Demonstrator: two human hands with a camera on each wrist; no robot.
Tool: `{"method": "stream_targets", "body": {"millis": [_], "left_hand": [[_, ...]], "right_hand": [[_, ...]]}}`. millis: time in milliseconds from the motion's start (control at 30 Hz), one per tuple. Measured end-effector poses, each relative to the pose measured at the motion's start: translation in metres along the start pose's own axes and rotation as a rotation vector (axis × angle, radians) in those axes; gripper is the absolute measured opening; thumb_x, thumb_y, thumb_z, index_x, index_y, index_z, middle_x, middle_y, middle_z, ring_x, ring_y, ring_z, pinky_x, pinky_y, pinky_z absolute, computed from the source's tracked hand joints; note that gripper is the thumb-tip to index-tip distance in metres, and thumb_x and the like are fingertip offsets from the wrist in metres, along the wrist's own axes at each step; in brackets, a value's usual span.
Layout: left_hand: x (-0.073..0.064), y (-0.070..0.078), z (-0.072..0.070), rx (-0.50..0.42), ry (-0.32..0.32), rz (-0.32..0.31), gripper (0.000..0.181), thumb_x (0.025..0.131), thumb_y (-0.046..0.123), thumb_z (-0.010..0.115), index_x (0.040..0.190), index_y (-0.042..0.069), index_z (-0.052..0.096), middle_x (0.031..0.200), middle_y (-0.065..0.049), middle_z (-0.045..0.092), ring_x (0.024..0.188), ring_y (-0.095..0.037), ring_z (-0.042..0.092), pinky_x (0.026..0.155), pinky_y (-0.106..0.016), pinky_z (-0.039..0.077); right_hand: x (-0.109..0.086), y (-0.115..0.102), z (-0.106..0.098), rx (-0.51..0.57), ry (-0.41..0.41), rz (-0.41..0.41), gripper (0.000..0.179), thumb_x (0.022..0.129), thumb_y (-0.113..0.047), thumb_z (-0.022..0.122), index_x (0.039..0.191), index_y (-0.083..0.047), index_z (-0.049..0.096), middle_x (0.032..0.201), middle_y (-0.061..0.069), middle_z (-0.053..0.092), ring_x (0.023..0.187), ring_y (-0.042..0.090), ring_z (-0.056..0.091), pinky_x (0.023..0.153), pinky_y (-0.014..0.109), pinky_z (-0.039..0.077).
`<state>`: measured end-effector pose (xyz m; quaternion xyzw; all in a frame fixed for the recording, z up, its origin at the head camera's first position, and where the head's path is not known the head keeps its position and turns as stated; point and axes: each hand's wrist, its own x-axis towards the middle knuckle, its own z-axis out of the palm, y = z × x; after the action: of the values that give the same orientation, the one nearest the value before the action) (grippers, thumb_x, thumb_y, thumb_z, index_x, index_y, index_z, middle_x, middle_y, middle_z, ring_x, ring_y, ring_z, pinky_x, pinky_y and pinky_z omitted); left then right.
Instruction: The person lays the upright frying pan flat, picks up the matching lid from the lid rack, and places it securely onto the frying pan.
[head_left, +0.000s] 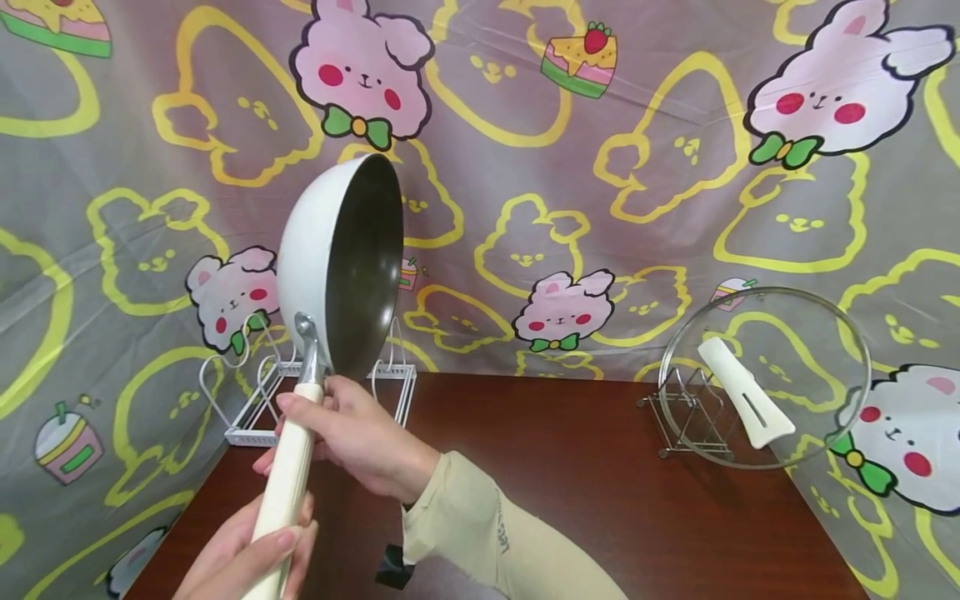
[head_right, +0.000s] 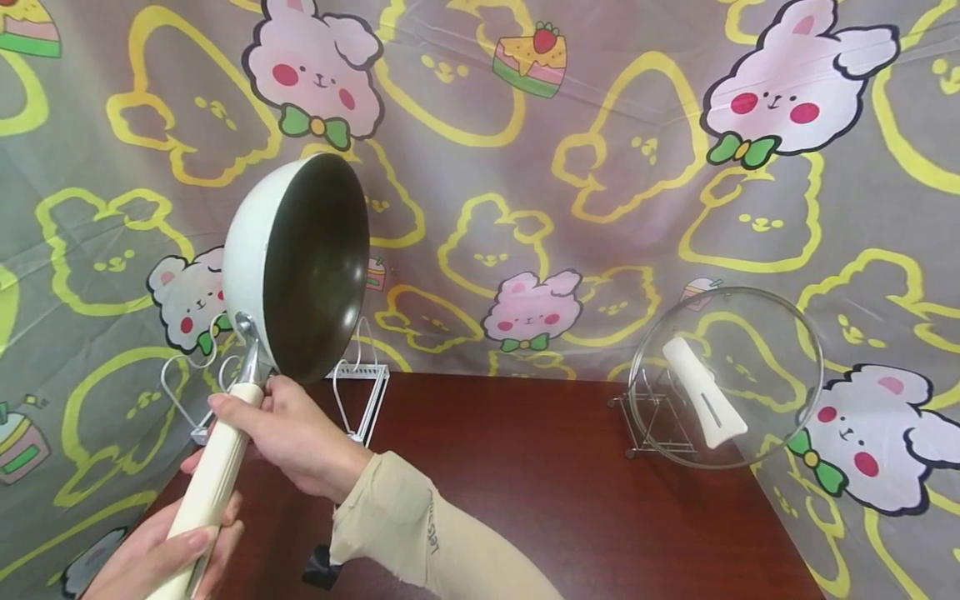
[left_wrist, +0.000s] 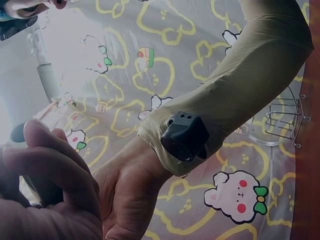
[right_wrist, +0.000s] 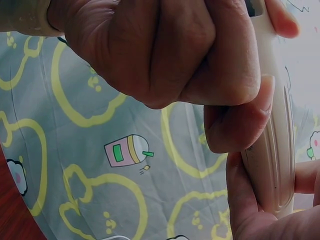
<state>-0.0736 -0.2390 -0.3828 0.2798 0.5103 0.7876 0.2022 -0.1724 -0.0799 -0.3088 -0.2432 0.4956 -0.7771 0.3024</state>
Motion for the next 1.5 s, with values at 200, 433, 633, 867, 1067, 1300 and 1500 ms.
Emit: {"method": "stream_targets", "body": {"millis": [200, 433, 633, 867, 1067, 1300, 1500], "left_hand": [[0.002, 0.0, 0.001, 0.002, -0.026, 0.025, 0.055, 0.101, -0.008, 0.012, 0.126, 0.02, 0.052, 0.083, -0.026, 0.039, 0.062, -0.043, 0.025, 0.042, -0.05, 0.016], [0.004, -0.001, 0.005, -0.042, -0.071, 0.042, 0.056, 0.1, -0.008, 0.012, 0.128, 0.019, 0.052, 0.083, -0.026, 0.037, 0.061, -0.041, 0.023, 0.041, -0.047, 0.014], [0.007, -0.002, 0.008, -0.06, -0.101, 0.076, 0.055, 0.099, -0.008, 0.012, 0.129, 0.016, 0.051, 0.081, -0.026, 0.033, 0.058, -0.039, 0.022, 0.039, -0.042, 0.014], [0.006, -0.01, 0.004, -0.046, -0.103, 0.094, 0.054, 0.098, -0.008, 0.012, 0.128, 0.016, 0.05, 0.081, -0.025, 0.035, 0.059, -0.038, 0.023, 0.039, -0.039, 0.016], [0.007, -0.016, 0.001, -0.1, -0.164, 0.111, 0.05, 0.1, -0.006, 0.016, 0.132, 0.015, 0.049, 0.081, -0.025, 0.031, 0.055, -0.035, 0.021, 0.038, -0.035, 0.017], [0.01, -0.018, 0.001, -0.136, -0.163, 0.035, 0.048, 0.1, -0.007, 0.019, 0.13, 0.014, 0.05, 0.086, -0.025, 0.037, 0.061, -0.038, 0.023, 0.045, -0.043, 0.014], [0.011, -0.02, 0.005, -0.131, -0.076, -0.063, 0.036, 0.099, -0.004, 0.036, 0.127, 0.014, 0.051, 0.086, -0.009, 0.045, 0.063, -0.032, 0.026, 0.05, -0.044, 0.013]], "right_hand": [[-0.002, -0.002, 0.0, -0.008, 0.005, -0.002, 0.014, 0.107, -0.018, 0.057, 0.112, -0.008, 0.051, 0.082, 0.008, 0.068, 0.112, 0.065, 0.056, 0.09, 0.032, 0.061], [-0.007, 0.0, -0.003, 0.008, 0.026, 0.029, 0.019, 0.105, -0.021, 0.06, 0.116, -0.008, 0.051, 0.086, 0.01, 0.07, 0.112, 0.061, 0.06, 0.093, 0.035, 0.06], [-0.006, 0.004, -0.008, 0.017, 0.015, 0.024, 0.02, 0.104, -0.021, 0.062, 0.115, -0.008, 0.051, 0.087, 0.008, 0.069, 0.113, 0.061, 0.06, 0.093, 0.035, 0.06], [-0.007, 0.008, -0.013, 0.04, 0.006, 0.038, 0.021, 0.103, -0.02, 0.063, 0.117, -0.009, 0.052, 0.088, 0.007, 0.068, 0.112, 0.057, 0.063, 0.098, 0.038, 0.059], [-0.006, 0.011, -0.016, 0.099, -0.008, 0.039, 0.007, 0.101, -0.016, 0.064, 0.103, -0.012, 0.058, 0.081, 0.004, 0.066, 0.079, 0.026, 0.079, 0.094, 0.036, 0.06], [-0.008, 0.017, -0.018, 0.14, 0.041, 0.033, 0.008, 0.098, -0.009, 0.065, 0.099, -0.01, 0.057, 0.077, 0.004, 0.064, 0.067, 0.018, 0.074, 0.086, 0.04, 0.063], [-0.01, 0.019, -0.021, 0.117, 0.063, 0.035, 0.01, 0.096, -0.007, 0.066, 0.098, -0.008, 0.056, 0.078, 0.005, 0.063, 0.065, 0.018, 0.073, 0.079, 0.034, 0.064]]}}
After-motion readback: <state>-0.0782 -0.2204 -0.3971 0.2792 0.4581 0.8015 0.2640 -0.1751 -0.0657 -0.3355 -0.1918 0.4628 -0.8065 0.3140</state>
